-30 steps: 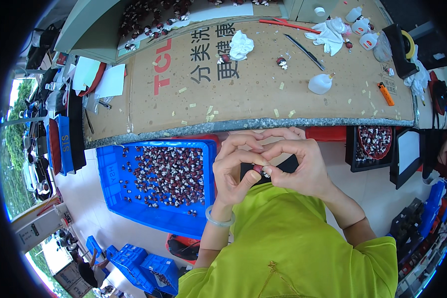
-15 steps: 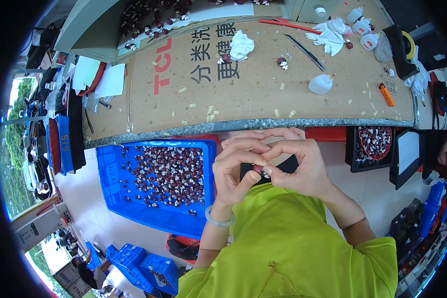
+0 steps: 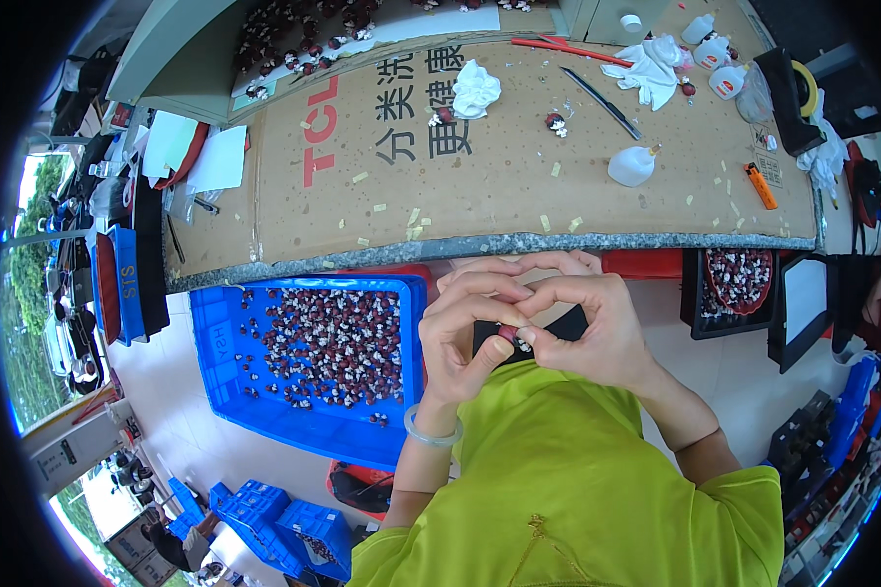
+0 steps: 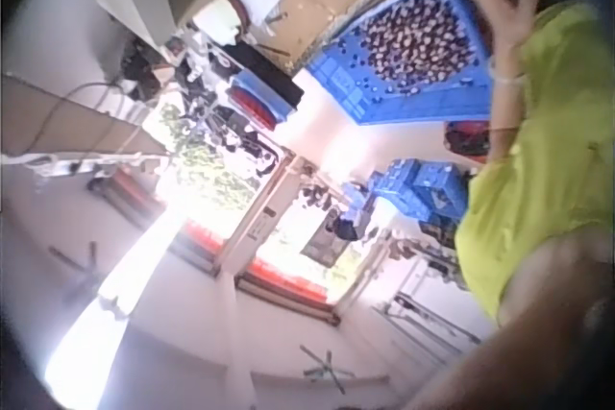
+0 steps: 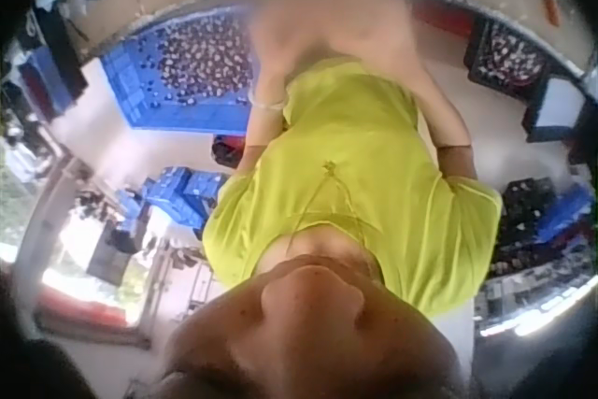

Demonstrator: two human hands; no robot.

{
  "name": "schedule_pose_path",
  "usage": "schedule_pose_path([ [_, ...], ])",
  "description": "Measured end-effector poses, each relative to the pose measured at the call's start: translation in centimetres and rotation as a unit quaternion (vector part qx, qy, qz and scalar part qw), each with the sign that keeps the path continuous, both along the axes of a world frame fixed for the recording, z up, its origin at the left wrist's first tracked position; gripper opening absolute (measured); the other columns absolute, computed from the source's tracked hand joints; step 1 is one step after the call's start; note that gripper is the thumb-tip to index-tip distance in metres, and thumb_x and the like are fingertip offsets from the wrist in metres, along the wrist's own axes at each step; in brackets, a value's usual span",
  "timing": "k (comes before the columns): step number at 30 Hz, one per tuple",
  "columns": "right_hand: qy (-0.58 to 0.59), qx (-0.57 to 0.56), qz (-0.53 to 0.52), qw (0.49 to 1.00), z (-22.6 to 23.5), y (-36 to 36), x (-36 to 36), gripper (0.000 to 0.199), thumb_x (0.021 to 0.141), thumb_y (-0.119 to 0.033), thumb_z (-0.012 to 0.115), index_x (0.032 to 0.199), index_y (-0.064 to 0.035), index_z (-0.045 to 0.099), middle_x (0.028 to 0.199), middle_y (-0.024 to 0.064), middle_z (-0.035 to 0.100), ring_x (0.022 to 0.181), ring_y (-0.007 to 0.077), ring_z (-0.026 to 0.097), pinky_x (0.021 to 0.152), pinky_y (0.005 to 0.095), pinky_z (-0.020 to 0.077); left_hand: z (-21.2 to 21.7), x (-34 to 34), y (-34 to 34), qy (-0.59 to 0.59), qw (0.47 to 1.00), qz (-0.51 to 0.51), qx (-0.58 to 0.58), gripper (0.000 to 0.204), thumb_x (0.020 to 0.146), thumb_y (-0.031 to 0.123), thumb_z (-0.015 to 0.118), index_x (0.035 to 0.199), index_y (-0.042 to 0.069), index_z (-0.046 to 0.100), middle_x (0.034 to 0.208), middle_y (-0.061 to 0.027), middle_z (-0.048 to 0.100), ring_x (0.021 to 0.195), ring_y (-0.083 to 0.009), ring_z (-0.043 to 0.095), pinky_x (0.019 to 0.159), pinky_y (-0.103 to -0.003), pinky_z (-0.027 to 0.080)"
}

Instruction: The person repeatedly picks small red-and-white decorative items from a blue bin, applies glue from a white bottle to each item, and places them into a cardboard box. The process is repetitive and involves handling items one at a time.

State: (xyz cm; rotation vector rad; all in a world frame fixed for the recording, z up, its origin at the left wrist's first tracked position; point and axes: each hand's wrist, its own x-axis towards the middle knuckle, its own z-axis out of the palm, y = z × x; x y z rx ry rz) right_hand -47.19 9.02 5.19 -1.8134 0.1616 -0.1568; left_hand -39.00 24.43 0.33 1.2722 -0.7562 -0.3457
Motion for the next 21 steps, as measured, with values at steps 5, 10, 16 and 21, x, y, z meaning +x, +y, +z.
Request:
schedule_pose_path([
  [5, -0.004, 0.036, 0.02, 0.999, -0.5, -0.4, -0.2, 0.014, 0.068, -0.011, 0.072, 0.081, -0.0063, 0.07, 0.102, 0.0098, 0.068, 0.113, 0.0225, 0.058, 0.099, 0.038, 0.0308, 0.5, 0.2, 0.1, -0.025, 1.0, -0.015, 0.011, 0.032, 0.084, 0.035, 0.068, 0.081, 0.003, 0.069, 0.098, -0.0118, 0.065, 0.108, -0.0314, 0.057, 0.093, -0.043, 0.043],
  [10, 0.032, 0.225, 0.014, 0.974, -1.7, -0.5, -0.6, 0.013, 0.071, -0.008, 0.071, 0.082, -0.0028, 0.07, 0.112, 0.0138, 0.065, 0.112, 0.0227, 0.057, 0.101, 0.0368, 0.0339, 1.4, 0.6, 0.3, -0.113, 0.991, -0.025, 0.068, 0.02, 0.079, 0.024, 0.07, 0.08, 0.005, 0.068, 0.097, -0.0086, 0.066, 0.108, -0.0294, 0.058, 0.089, -0.04, 0.04],
  [16, 0.041, 0.253, 0.002, 0.967, -2.0, -0.6, -0.9, 0.012, 0.073, -0.007, 0.071, 0.084, -0.0026, 0.071, 0.116, 0.0136, 0.063, 0.115, 0.0215, 0.053, 0.101, 0.0359, 0.0341, 2.3, 0.7, 0.1, -0.173, 0.977, -0.012, 0.123, 0.01, 0.07, 0.012, 0.07, 0.079, 0.007, 0.067, 0.096, -0.0037, 0.066, 0.106, -0.0247, 0.059, 0.082, -0.036, 0.029],
  [21, 0.046, 0.236, 0.008, 0.971, -2.1, -0.7, -0.8, 0.013, 0.072, -0.007, 0.071, 0.084, -0.003, 0.071, 0.115, 0.0134, 0.063, 0.115, 0.022, 0.054, 0.102, 0.0365, 0.0338, 2.7, 0.7, 0.0, -0.188, 0.972, -0.011, 0.139, 0.011, 0.068, 0.01, 0.07, 0.079, 0.007, 0.067, 0.096, -0.0035, 0.066, 0.107, -0.0249, 0.059, 0.083, -0.036, 0.03],
])
